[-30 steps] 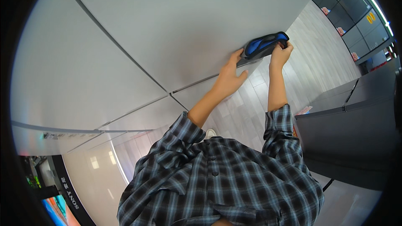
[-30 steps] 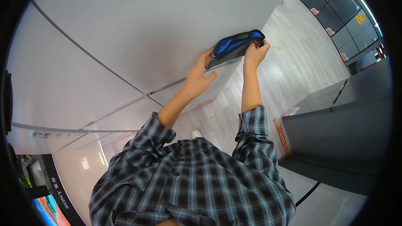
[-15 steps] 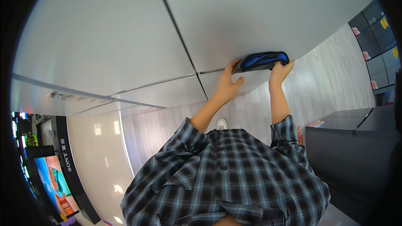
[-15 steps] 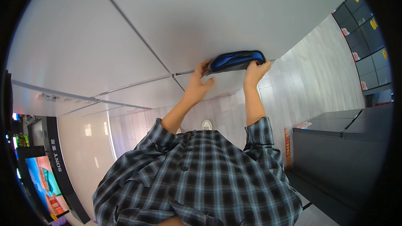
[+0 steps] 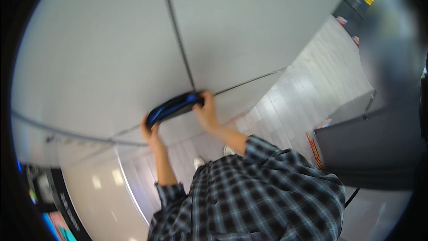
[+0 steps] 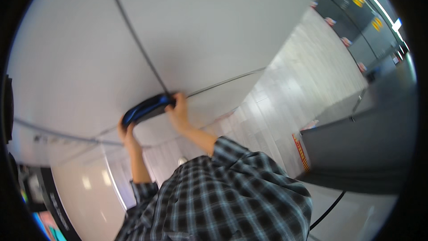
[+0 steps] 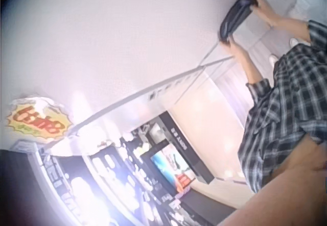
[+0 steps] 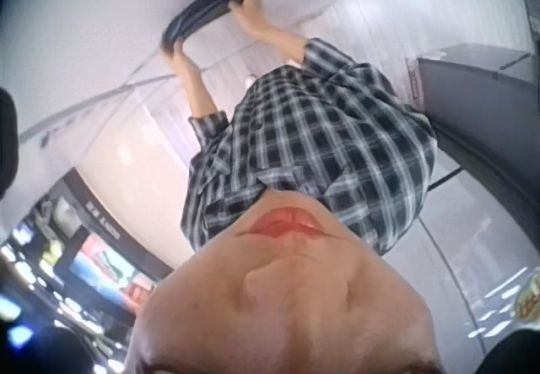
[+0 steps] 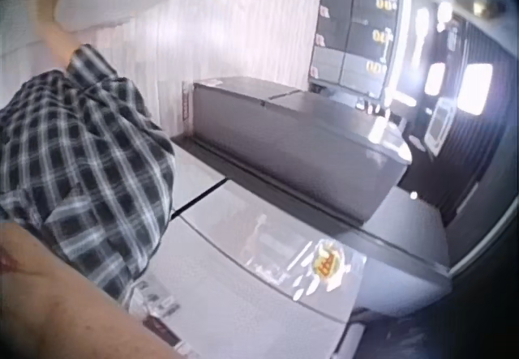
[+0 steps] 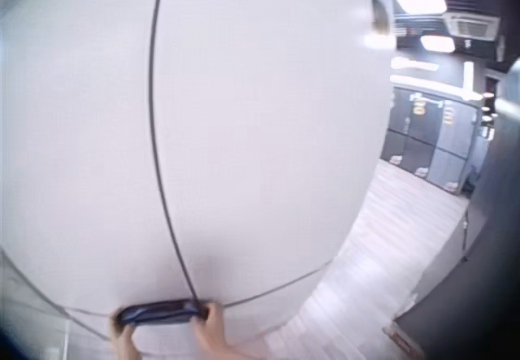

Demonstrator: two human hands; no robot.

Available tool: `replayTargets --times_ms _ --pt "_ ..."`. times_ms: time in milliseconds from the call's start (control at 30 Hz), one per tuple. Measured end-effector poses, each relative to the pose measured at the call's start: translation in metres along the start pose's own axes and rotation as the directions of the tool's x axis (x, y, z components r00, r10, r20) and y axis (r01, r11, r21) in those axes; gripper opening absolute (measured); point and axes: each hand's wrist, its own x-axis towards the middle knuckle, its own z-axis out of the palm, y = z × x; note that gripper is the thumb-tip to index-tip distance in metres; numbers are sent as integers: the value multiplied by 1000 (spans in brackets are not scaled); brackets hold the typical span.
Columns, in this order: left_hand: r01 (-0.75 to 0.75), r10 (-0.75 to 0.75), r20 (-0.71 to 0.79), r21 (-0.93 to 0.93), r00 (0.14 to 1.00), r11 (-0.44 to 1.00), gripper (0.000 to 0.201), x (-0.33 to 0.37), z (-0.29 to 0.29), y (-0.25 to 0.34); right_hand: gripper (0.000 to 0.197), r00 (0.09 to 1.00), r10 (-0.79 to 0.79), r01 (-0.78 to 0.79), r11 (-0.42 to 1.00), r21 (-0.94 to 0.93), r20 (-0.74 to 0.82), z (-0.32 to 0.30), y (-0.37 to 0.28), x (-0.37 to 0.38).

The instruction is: The person wipes the front surfaces of two refrigerators in a retail showroom using a small cloth. They clean the white refrigerator first, then move to a dark gray refrigerator, wiping both doors and edges.

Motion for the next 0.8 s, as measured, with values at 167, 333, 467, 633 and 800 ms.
replayTargets --times_ms 167,333,467,633,800 --pt "27 -19 -201 38 979 999 43 11 -32 5 35 973 -104 75 987 143 208 24 -15 -13" --pt "63 -57 -327 7 943 998 40 28 -92 -6 33 905 -132 78 986 147 405 66 -29 -47" --pt "71 -58 -365 22 929 997 40 50 -136 -12 35 825 -141 51 983 178 547 101 -36 -64" --pt "57 -12 -382 106 924 993 41 71 -189 -42 39 758 -283 177 956 232 588 144 -15 -76" --pt "3 0 -367 8 930 1000 45 72 -206 -63 43 728 -239 180 971 158 642 154 -2 -89"
